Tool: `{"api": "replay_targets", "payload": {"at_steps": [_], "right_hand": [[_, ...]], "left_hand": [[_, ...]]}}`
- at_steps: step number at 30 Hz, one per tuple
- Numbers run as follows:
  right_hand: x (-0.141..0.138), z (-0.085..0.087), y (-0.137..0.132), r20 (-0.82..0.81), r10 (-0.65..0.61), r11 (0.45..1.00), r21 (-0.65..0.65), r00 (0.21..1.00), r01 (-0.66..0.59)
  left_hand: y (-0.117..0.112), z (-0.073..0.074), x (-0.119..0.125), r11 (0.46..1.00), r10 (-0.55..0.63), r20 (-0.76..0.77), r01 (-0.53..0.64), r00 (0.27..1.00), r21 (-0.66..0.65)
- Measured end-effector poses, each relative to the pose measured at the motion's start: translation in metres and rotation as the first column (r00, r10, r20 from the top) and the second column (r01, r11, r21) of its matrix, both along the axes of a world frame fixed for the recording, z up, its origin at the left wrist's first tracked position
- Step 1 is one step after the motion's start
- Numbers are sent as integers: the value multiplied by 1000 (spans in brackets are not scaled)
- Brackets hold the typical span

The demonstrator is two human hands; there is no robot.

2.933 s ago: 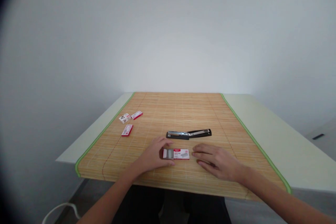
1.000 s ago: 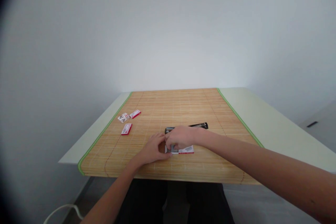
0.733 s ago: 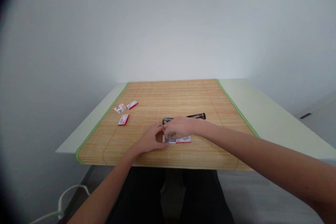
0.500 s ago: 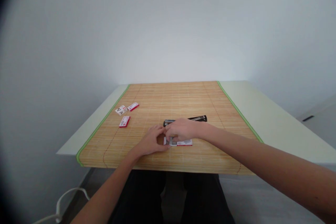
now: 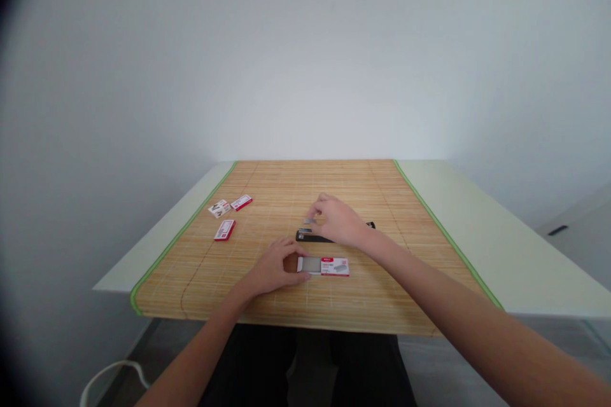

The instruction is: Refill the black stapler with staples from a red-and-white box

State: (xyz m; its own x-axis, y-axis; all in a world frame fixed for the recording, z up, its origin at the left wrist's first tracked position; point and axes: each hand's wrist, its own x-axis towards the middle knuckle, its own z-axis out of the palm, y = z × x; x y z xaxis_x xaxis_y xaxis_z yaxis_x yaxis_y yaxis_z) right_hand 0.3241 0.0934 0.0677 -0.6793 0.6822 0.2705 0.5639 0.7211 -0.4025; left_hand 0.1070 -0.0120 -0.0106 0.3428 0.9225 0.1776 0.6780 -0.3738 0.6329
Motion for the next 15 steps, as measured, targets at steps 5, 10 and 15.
{"api": "replay_targets", "payload": {"at_steps": [5,10,15], "right_hand": [[-16,-17,4,58,-76,997,-9,995,76],[-23,-31,3,104,-73,997,-8,992,74],[-25,-35,4,134,-62,998,-5,989,63]], "left_hand": [[0,-3,0,1000,18,0,-18,1000,18],[0,-5,0,999,16,-4,-16,1000,29],[1,-7,0,999,27,0,-27,1000,35]]}}
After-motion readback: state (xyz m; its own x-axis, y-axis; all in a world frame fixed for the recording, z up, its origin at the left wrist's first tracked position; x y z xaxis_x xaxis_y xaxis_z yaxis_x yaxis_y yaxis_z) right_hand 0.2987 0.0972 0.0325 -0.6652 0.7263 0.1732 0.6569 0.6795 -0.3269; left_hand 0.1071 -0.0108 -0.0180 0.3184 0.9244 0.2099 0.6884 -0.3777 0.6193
